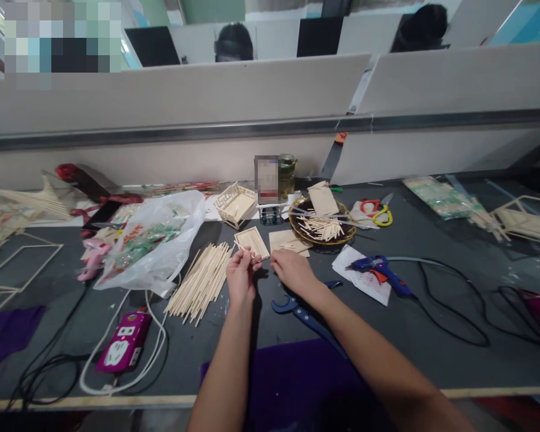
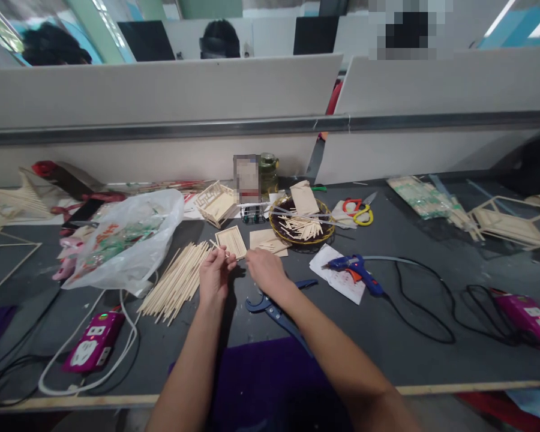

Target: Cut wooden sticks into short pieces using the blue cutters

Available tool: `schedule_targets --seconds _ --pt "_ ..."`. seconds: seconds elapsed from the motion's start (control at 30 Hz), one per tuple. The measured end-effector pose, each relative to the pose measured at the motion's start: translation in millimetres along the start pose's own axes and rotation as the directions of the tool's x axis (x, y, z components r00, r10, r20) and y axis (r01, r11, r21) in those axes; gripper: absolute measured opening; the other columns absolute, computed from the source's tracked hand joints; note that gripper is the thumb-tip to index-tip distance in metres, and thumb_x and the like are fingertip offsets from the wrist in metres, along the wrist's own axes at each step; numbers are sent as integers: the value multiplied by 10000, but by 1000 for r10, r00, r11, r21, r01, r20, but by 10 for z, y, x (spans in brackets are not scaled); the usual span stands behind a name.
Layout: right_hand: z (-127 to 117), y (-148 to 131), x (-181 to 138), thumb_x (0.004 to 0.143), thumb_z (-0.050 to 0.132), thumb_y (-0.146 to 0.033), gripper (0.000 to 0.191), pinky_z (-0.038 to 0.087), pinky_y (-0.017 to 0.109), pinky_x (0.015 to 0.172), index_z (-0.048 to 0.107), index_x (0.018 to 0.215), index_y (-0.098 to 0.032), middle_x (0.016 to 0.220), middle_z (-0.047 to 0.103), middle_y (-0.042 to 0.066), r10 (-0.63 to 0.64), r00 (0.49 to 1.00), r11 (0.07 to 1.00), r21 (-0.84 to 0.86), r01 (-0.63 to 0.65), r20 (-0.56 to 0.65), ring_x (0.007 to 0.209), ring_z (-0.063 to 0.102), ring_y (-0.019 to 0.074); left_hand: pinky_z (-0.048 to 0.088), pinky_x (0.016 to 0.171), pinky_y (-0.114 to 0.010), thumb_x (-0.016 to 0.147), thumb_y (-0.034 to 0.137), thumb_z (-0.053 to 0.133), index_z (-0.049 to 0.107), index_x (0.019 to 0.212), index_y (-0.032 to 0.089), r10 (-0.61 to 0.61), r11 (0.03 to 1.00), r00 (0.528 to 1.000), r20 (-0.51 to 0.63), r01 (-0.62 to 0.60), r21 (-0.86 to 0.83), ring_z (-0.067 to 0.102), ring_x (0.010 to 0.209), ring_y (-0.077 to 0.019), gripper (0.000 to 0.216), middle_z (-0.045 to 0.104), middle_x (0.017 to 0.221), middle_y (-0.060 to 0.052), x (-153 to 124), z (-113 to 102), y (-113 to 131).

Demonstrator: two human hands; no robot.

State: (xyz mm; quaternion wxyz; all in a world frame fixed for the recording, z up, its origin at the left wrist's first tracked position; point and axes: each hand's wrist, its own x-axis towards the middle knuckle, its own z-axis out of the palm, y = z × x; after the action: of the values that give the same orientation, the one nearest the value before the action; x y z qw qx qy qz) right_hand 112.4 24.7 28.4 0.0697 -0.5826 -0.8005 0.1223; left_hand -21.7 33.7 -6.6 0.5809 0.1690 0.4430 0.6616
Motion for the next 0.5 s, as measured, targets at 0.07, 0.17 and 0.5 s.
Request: schedule_targets --seconds 0.07,0.17,0.5 --pt "-30 121 6 931 454 -225 178 404 252 733 626 962 -192 989 671 65 58 997 998 34 -56 -58 908 605 177 461 473 -163 506 326 852 619 765 122 14 1000 1000 -10 -14 -7 594 526 -78 404 591 626 29 3 4 -6" --pt "-65 267 5 924 467 -238 187 403 248 729 649 930 -196 997 679 69 83 996 997 2 -83 -42 921 612 179 437 444 -147 477 336 862 614 728 120 28 1000 1000 -13 -28 -10 548 484 -52 414 583 610 38 3 20 -11" --pt "122 142 -28 891 466 -182 217 438 280 708 670 944 -130 964 684 160 70 989 980 -196 -43 131 907 651 242 466 484 -169 550 304 833 664 763 109 -44 999 999 12 44 -21 596 523 -78 334 635 637 -6 -28 19 -9"
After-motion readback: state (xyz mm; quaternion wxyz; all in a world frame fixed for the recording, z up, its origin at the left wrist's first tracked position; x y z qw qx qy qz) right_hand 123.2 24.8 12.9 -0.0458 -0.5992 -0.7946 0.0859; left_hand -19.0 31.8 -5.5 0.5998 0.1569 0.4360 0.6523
